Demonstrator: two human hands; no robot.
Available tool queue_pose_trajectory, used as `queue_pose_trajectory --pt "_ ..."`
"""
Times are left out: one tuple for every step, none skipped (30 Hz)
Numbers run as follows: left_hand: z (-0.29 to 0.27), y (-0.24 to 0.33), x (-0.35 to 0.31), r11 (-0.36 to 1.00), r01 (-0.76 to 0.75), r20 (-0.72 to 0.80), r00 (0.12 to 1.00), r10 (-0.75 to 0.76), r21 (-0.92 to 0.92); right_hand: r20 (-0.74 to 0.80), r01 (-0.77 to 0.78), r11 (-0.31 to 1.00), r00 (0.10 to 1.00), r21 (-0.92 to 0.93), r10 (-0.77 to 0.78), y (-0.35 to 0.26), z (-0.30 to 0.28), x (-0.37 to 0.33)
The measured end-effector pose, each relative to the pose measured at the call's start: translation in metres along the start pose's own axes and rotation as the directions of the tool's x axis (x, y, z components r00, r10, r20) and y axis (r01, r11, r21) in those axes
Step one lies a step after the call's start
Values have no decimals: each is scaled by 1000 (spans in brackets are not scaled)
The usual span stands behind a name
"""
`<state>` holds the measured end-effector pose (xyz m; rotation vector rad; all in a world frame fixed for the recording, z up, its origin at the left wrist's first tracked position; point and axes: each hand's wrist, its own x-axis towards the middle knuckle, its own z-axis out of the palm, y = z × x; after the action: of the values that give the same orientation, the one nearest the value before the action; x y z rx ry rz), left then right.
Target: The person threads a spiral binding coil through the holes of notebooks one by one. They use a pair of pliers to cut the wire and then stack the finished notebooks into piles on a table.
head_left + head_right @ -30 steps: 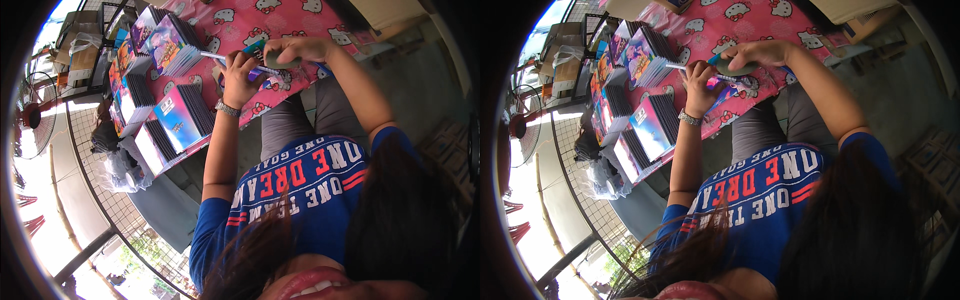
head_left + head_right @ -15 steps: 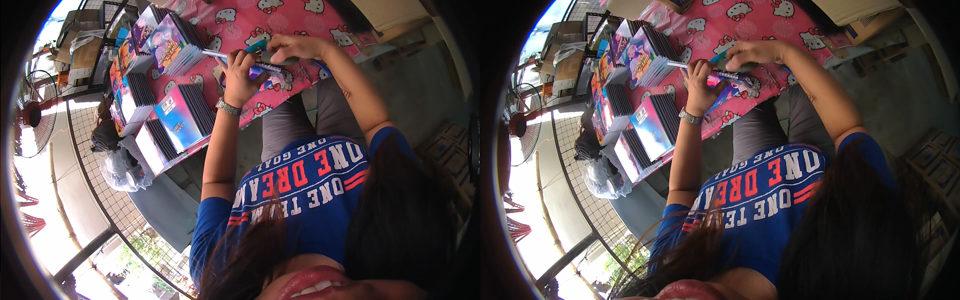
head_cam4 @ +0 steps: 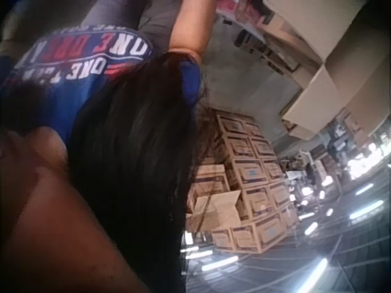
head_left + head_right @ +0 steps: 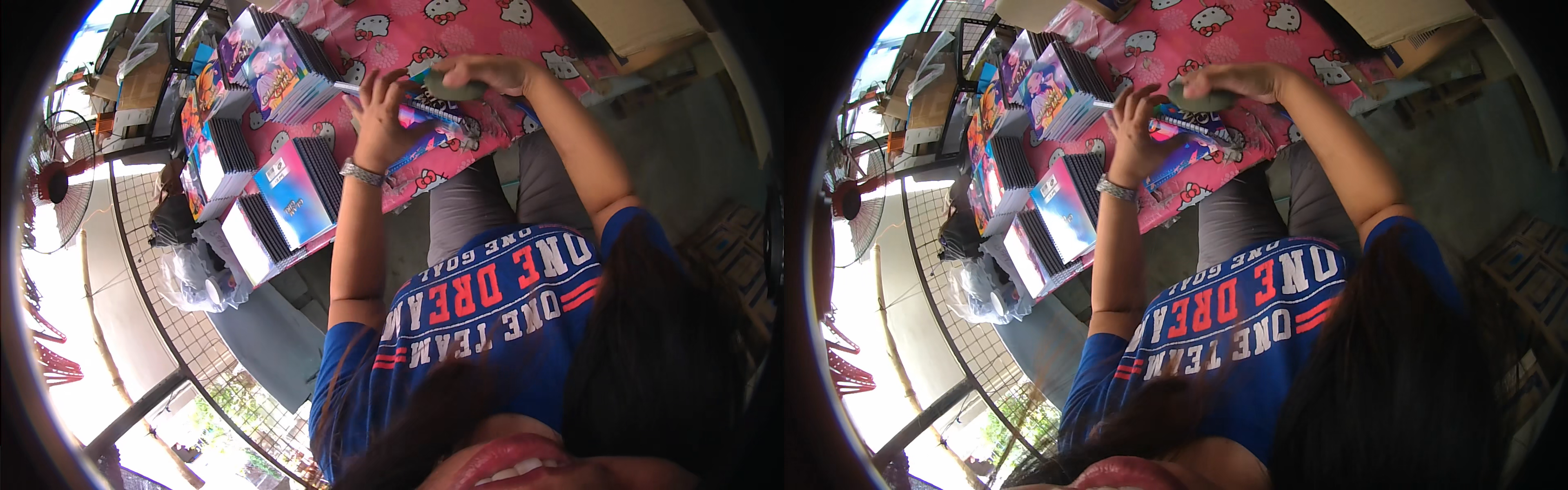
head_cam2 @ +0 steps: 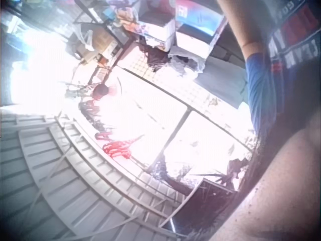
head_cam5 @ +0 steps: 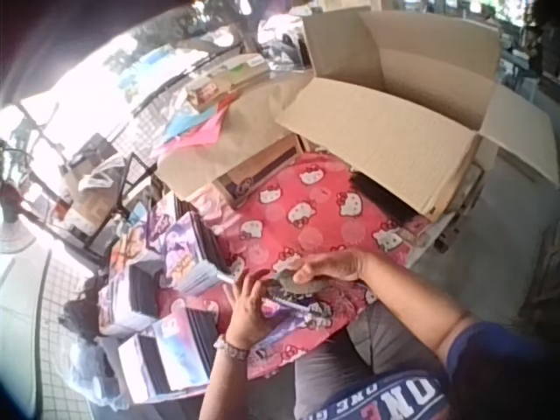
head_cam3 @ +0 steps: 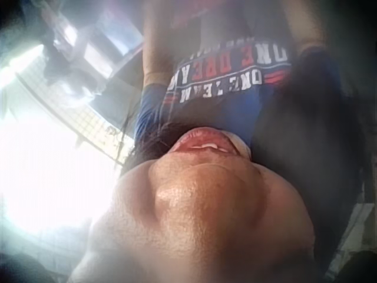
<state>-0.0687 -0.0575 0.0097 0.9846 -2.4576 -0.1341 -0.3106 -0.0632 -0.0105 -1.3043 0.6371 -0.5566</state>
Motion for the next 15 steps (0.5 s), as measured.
queue_pose_trajectory --pt "-7 -4 2 998 -7 1 1000 7 70 41 62 981 997 185 -71 -1 -5 -2" --pt "-8 -19 0 998 -27 -2 1000 27 56 72 111 922 986 370 -148 -2 -6 -1" --pt "-7 -31 0 1000 -16 41 999 16 3 57 150 923 982 354 -182 1 -3 7" --pt "-5 -40 -2 999 -2 85 996 7 -50 38 75 996 996 56 -77 2 -3 11" --pt "-4 -39 -2 999 12 99 995 -7 -51 -13 -22 969 1000 -248 19 -8 0 17" --pt "-3 -36 -3 998 26 114 993 -20 -51 -92 -129 843 991 -522 95 -14 3 19" --pt "-1 -34 -3 998 41 129 991 -34 -51 -211 -8 975 977 -222 -40 1 7 16" --pt "0 -30 -3 997 37 126 992 -29 -63 -93 60 996 993 -60 -66 -1 10 12" --pt "1 -26 -4 997 34 122 992 -24 -75 19 108 988 994 112 -111 -6 11 8" --pt "1 -22 -4 996 30 119 993 -20 -86 121 132 949 978 285 -172 -11 11 6" --pt "3 -18 0 996 24 121 993 -13 -86 42 -103 991 993 -80 107 -15 6 4" --pt "3 -12 0 996 16 120 993 -6 -87 23 -89 994 996 -67 91 -13 4 1" --pt "3 -6 -2 996 9 119 993 2 -87 3 -75 996 997 -54 75 -9 3 -4" --pt "3 -1 -4 996 8 117 993 2 -87 -10 -62 997 998 -41 62 -9 4 -8" --pt "4 0 -3 995 1 111 994 10 -100 9 174 933 982 314 -187 -5 13 -17"
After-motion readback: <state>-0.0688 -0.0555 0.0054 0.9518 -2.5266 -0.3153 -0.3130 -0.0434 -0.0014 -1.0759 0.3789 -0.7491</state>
